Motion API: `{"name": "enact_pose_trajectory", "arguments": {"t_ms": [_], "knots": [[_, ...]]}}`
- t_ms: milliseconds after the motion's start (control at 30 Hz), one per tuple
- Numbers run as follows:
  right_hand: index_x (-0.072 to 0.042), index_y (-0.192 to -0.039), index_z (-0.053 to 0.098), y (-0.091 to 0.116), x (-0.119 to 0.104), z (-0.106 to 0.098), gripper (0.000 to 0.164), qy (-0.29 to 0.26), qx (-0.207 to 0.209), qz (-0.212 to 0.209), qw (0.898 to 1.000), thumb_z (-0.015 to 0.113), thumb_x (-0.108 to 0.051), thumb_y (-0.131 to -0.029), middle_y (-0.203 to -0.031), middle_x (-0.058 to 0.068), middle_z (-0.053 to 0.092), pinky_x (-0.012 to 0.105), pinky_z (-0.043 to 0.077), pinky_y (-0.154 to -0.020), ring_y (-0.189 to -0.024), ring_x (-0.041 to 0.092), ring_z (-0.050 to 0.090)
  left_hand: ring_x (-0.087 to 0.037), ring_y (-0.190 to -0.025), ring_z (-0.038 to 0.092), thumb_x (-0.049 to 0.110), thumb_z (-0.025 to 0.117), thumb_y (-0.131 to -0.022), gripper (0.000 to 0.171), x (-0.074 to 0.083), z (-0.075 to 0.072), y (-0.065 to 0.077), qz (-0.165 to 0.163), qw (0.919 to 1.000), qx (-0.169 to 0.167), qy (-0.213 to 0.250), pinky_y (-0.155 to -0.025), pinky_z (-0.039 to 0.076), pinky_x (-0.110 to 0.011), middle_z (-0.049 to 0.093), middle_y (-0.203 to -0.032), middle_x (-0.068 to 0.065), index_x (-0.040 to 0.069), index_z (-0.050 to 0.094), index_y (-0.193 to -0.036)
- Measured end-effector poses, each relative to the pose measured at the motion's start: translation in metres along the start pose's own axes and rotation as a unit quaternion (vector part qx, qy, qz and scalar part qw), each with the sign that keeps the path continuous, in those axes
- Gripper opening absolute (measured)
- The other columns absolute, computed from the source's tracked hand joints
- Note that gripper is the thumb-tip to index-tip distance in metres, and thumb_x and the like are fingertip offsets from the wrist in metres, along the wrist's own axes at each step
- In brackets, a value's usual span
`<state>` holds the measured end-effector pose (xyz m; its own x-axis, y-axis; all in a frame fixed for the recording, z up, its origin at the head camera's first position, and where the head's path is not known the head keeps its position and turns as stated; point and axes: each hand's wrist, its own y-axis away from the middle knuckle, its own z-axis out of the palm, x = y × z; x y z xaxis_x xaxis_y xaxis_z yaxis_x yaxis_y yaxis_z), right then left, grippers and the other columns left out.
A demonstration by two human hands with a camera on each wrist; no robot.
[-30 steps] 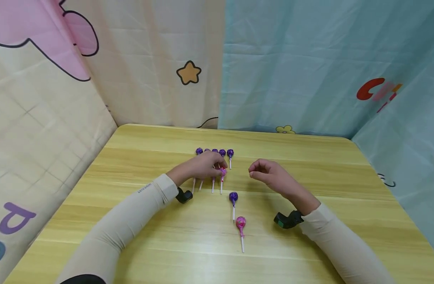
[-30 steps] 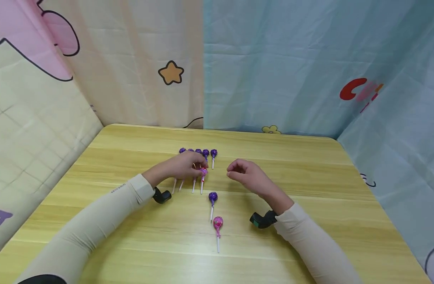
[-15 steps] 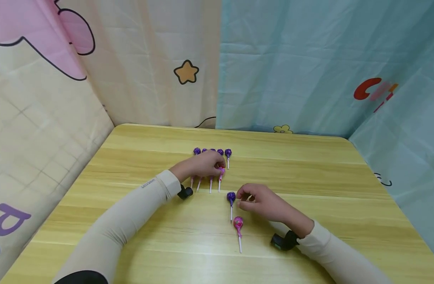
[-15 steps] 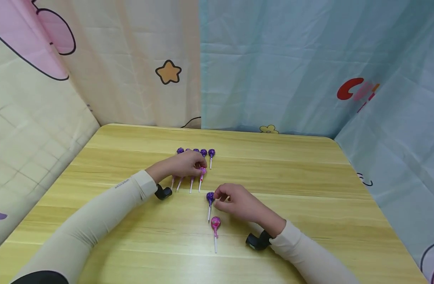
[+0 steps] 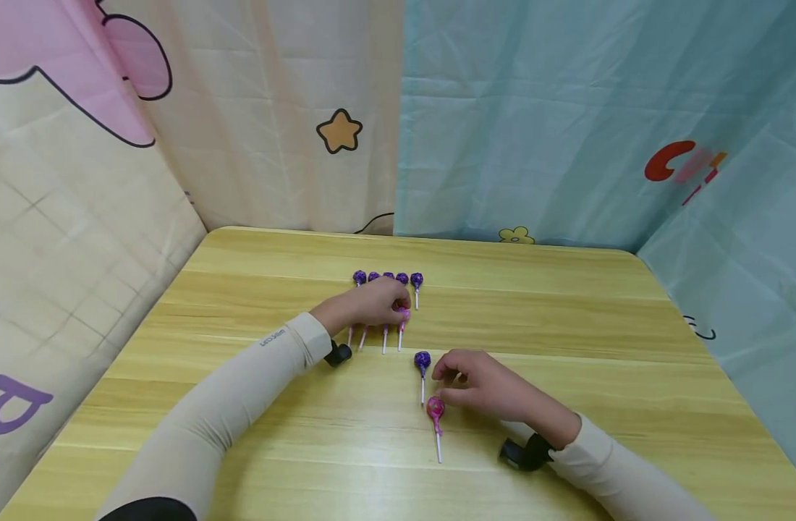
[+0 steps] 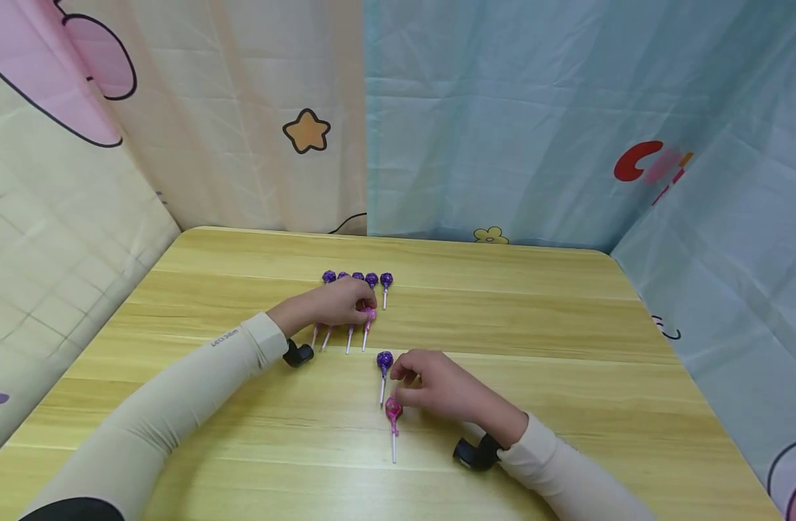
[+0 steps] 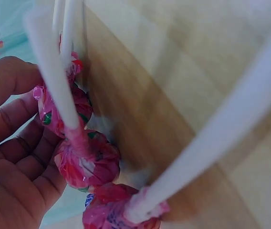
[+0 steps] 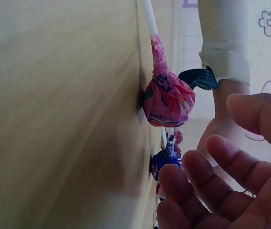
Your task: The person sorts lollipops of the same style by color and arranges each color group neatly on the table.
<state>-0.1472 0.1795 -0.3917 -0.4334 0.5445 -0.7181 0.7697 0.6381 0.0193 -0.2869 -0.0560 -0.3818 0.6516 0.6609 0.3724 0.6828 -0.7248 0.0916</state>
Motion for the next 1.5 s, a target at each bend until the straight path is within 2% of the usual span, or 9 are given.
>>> {"name": "enact_pose_trajectory", "arguments": {"t_ms": [233,500,700,967,1100,1300,1500], "knots": [[-0.021,-0.094,0.066,0.003,0.003,0.010,0.010,-0.002,-0.012,-0.013,1.000,0.073,-0.027,-0.092,-0.089,-0.012,0.062,0.031,0.050,-0.080,-0.086,0.015,0.059,-0.014,-0.079,0.055,0.022,0.067,-0.096,0.010,0.001,0.000,0.002,-0.011,0.9999,0.001,0.005,-0.074,0.046,-0.029,0.062,-0.084,0.004,0.013,0.071,-0.095],[-0.016,-0.092,0.068,0.004,0.001,0.015,0.006,-0.001,-0.018,-0.036,0.999,0.072,-0.021,-0.093,-0.083,-0.011,0.060,0.027,0.049,-0.069,-0.077,0.011,0.055,-0.015,-0.080,0.054,0.022,0.067,-0.095,0.009,0.001,0.001,0.004,-0.008,0.9999,0.007,0.004,-0.075,0.047,-0.029,0.062,-0.085,0.004,0.013,0.071,-0.095],[-0.021,-0.089,0.065,0.003,0.001,0.015,0.008,0.011,-0.022,-0.030,0.999,0.071,-0.018,-0.093,-0.078,-0.011,0.056,0.023,0.044,-0.062,-0.071,0.005,0.050,-0.014,-0.081,0.056,0.021,0.067,-0.095,0.012,0.001,0.000,0.005,-0.005,0.9998,0.012,0.015,-0.076,0.048,-0.030,0.064,-0.087,0.004,0.011,0.072,-0.099],[-0.020,-0.090,0.064,0.003,0.004,0.015,0.008,0.000,-0.030,-0.021,0.999,0.070,-0.020,-0.094,-0.078,-0.010,0.057,0.022,0.043,-0.061,-0.070,0.005,0.050,-0.018,-0.097,0.060,0.021,0.067,-0.094,0.029,-0.001,0.001,0.007,-0.006,0.9994,0.029,0.015,-0.088,0.050,-0.034,0.068,-0.109,-0.005,0.004,0.069,-0.118],[-0.020,-0.090,0.064,0.003,0.005,0.014,0.007,0.000,-0.033,-0.019,0.999,0.070,-0.021,-0.094,-0.078,-0.010,0.057,0.022,0.043,-0.061,-0.070,0.005,0.050,-0.021,-0.103,0.060,0.023,0.066,-0.095,0.032,0.000,-0.001,0.008,-0.013,0.9990,0.038,0.018,-0.092,0.049,-0.037,0.066,-0.116,-0.008,0.004,0.068,-0.121],[-0.019,-0.090,0.065,0.002,0.006,0.011,0.007,-0.008,-0.037,-0.019,0.999,0.070,-0.019,-0.094,-0.078,-0.009,0.057,0.022,0.043,-0.061,-0.070,0.005,0.050,-0.020,-0.101,0.058,0.023,0.067,-0.095,0.031,0.000,-0.003,0.009,-0.016,0.9988,0.039,0.022,-0.091,0.048,-0.036,0.065,-0.115,-0.007,0.004,0.069,-0.119],[-0.019,-0.090,0.064,0.002,0.005,0.008,0.008,-0.012,-0.043,-0.019,0.999,0.070,-0.018,-0.094,-0.078,-0.009,0.057,0.022,0.043,-0.061,-0.070,0.005,0.050,-0.017,-0.093,0.056,0.020,0.068,-0.094,0.022,0.000,-0.001,0.007,-0.007,0.9991,0.035,0.020,-0.085,0.048,-0.033,0.065,-0.105,-0.003,0.006,0.071,-0.111]]}}
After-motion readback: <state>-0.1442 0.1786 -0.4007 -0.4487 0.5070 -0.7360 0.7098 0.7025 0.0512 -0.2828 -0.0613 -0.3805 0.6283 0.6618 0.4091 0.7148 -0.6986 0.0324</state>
